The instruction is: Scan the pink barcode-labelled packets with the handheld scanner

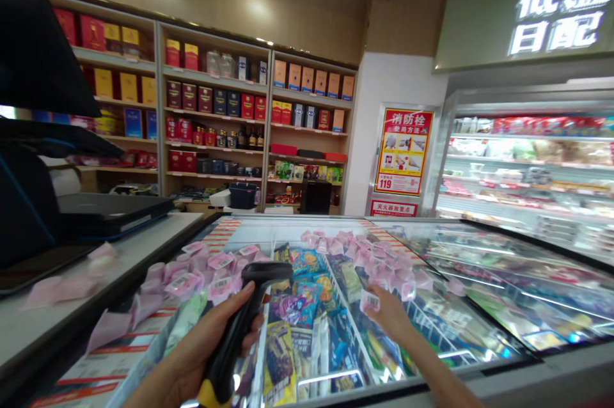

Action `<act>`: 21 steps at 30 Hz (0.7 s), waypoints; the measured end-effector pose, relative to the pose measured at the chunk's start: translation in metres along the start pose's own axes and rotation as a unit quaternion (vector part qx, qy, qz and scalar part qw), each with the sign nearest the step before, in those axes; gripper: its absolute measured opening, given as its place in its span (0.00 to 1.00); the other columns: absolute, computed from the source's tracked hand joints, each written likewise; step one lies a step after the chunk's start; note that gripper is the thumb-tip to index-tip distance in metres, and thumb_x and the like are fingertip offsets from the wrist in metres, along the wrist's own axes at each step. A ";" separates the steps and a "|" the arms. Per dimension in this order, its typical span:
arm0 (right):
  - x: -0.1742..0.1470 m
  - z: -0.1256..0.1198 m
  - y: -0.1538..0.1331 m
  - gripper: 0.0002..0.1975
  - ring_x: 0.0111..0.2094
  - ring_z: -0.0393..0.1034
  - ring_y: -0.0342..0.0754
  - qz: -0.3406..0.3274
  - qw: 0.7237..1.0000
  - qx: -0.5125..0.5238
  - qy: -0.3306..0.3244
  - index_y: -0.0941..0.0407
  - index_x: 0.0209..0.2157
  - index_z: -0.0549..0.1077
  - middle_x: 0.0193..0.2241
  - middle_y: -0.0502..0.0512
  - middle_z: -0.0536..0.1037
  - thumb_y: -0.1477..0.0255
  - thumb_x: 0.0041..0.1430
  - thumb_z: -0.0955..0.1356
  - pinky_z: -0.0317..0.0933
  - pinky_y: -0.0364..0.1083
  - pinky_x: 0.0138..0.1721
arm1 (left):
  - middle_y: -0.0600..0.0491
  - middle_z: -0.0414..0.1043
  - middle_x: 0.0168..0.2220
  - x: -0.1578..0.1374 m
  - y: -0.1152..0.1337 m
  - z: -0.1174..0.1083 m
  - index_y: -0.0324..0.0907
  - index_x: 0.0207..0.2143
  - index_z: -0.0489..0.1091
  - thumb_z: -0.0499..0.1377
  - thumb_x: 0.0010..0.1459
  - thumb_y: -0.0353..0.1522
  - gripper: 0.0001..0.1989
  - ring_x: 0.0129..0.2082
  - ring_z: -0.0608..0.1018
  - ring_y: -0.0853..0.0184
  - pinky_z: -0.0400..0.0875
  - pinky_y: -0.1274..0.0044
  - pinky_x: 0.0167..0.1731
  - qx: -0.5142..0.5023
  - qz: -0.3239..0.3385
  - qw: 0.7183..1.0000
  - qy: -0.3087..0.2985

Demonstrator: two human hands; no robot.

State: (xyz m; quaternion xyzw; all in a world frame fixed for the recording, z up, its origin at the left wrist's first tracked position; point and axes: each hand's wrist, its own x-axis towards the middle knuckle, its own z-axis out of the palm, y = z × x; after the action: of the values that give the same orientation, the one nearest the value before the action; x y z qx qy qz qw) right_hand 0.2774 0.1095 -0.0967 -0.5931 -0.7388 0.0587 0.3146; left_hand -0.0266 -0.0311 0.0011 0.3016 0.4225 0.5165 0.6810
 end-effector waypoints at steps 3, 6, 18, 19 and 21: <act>0.013 0.015 -0.026 0.15 0.34 0.67 0.49 -0.012 0.997 0.076 -0.018 0.57 0.35 0.68 0.32 0.56 0.73 0.72 0.40 0.63 0.56 0.45 0.36 | 0.57 0.63 0.16 -0.001 0.000 -0.003 0.38 0.31 0.66 0.54 0.46 0.42 0.16 0.13 0.63 0.78 0.57 0.86 0.12 0.002 0.010 1.000 -0.013; 0.029 0.033 -0.055 0.14 0.30 0.68 0.48 0.016 0.978 0.207 -0.032 0.57 0.35 0.66 0.29 0.55 0.73 0.69 0.43 0.61 0.59 0.45 0.30 | 0.57 0.62 0.16 -0.002 0.002 -0.006 0.38 0.31 0.66 0.54 0.46 0.42 0.16 0.13 0.63 0.78 0.56 0.86 0.12 -0.002 0.015 1.000 -0.022; 0.066 0.083 -0.118 0.16 0.27 0.68 0.45 0.091 0.843 0.518 -0.115 0.58 0.32 0.67 0.22 0.48 0.71 0.75 0.35 0.63 0.62 0.44 0.28 | 0.58 0.63 0.16 -0.010 0.012 -0.017 0.38 0.30 0.66 0.54 0.46 0.42 0.16 0.13 0.63 0.77 0.56 0.85 0.14 -0.006 0.021 1.000 -0.006; 0.067 0.084 -0.120 0.16 0.27 0.68 0.45 0.092 0.842 0.518 -0.119 0.58 0.32 0.67 0.22 0.48 0.72 0.75 0.35 0.63 0.62 0.44 0.29 | 0.57 0.63 0.16 -0.010 0.012 -0.018 0.38 0.31 0.66 0.53 0.46 0.43 0.16 0.13 0.63 0.77 0.56 0.85 0.14 -0.007 0.023 1.000 -0.011; 0.068 0.088 -0.124 0.16 0.27 0.68 0.45 0.086 0.841 0.519 -0.128 0.58 0.33 0.68 0.22 0.48 0.72 0.75 0.35 0.63 0.62 0.44 0.30 | 0.57 0.63 0.17 -0.008 0.013 -0.018 0.38 0.31 0.66 0.53 0.46 0.42 0.16 0.13 0.63 0.77 0.56 0.85 0.14 -0.010 0.022 1.000 -0.019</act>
State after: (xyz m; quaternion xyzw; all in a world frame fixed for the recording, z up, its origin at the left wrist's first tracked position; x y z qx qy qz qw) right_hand 0.1202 0.1606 -0.0827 -0.3921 -0.5798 0.5353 0.4729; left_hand -0.0495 -0.0356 0.0061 0.3134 0.3974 0.5302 0.6803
